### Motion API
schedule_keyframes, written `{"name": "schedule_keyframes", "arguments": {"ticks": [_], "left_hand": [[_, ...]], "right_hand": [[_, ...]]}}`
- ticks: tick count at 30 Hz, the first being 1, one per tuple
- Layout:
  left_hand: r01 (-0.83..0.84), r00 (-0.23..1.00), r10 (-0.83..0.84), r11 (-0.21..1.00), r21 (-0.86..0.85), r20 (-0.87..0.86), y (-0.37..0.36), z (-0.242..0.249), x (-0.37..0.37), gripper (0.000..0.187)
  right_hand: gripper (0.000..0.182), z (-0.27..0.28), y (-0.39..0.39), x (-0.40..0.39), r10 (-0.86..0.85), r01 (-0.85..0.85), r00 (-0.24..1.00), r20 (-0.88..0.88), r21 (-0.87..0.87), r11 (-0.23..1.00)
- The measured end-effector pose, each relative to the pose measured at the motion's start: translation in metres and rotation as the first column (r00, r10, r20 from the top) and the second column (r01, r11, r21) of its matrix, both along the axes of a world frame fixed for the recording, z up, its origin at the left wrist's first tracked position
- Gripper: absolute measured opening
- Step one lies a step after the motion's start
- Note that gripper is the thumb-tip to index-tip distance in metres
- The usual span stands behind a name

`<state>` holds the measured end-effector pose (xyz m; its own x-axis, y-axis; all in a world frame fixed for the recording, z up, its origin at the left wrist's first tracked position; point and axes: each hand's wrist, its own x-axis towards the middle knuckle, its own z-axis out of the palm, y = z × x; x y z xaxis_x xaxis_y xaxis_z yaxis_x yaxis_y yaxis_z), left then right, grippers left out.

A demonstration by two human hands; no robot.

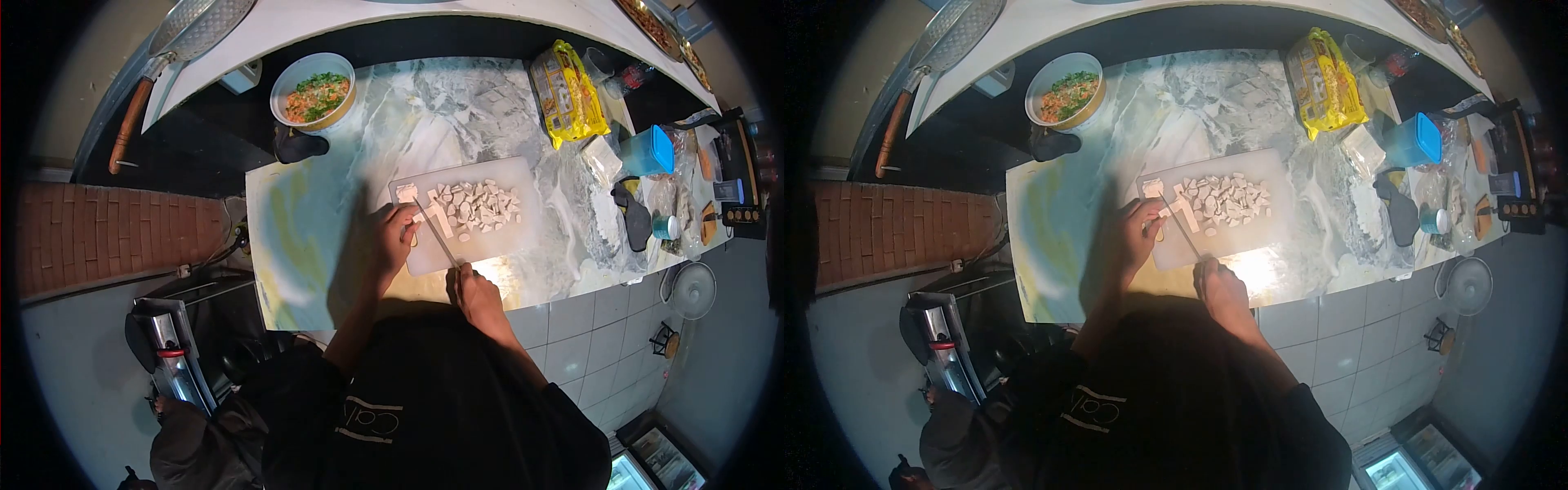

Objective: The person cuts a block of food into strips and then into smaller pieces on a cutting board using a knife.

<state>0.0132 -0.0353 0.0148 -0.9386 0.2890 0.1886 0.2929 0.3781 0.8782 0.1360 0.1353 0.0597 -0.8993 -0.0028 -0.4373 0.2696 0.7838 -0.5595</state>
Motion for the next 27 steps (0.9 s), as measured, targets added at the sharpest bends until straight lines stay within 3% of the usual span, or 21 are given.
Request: {"name": "schedule_keyframes", "arguments": {"ticks": [8,14,25,27], "left_hand": [[-0.003,1.000,0.004,1.000,0.022,-0.022,-0.001,-0.016,-0.002,0.025],[0.031,0.999,-0.031,1.000,-0.001,-0.024,0.000,0.006,-0.005,0.027],[0.003,0.992,0.003,0.999,-0.044,0.128,-0.004,-0.006,-0.001,0.026],[-0.007,0.990,0.012,0.999,-0.035,0.143,-0.005,-0.007,-0.001,0.024]], "right_hand": [[0.028,-0.007,0.006,-0.005,-0.022,0.022,1.000,0.001,-0.096,0.995],[0.028,-0.012,0.010,-0.007,-0.024,0.025,1.000,0.016,-0.103,0.994],[0.028,-0.019,0.008,-0.003,-0.067,0.056,0.996,-0.062,-0.153,0.987],[0.030,-0.017,0.010,-0.004,-0.122,0.101,0.990,-0.075,-0.238,0.966]]}}
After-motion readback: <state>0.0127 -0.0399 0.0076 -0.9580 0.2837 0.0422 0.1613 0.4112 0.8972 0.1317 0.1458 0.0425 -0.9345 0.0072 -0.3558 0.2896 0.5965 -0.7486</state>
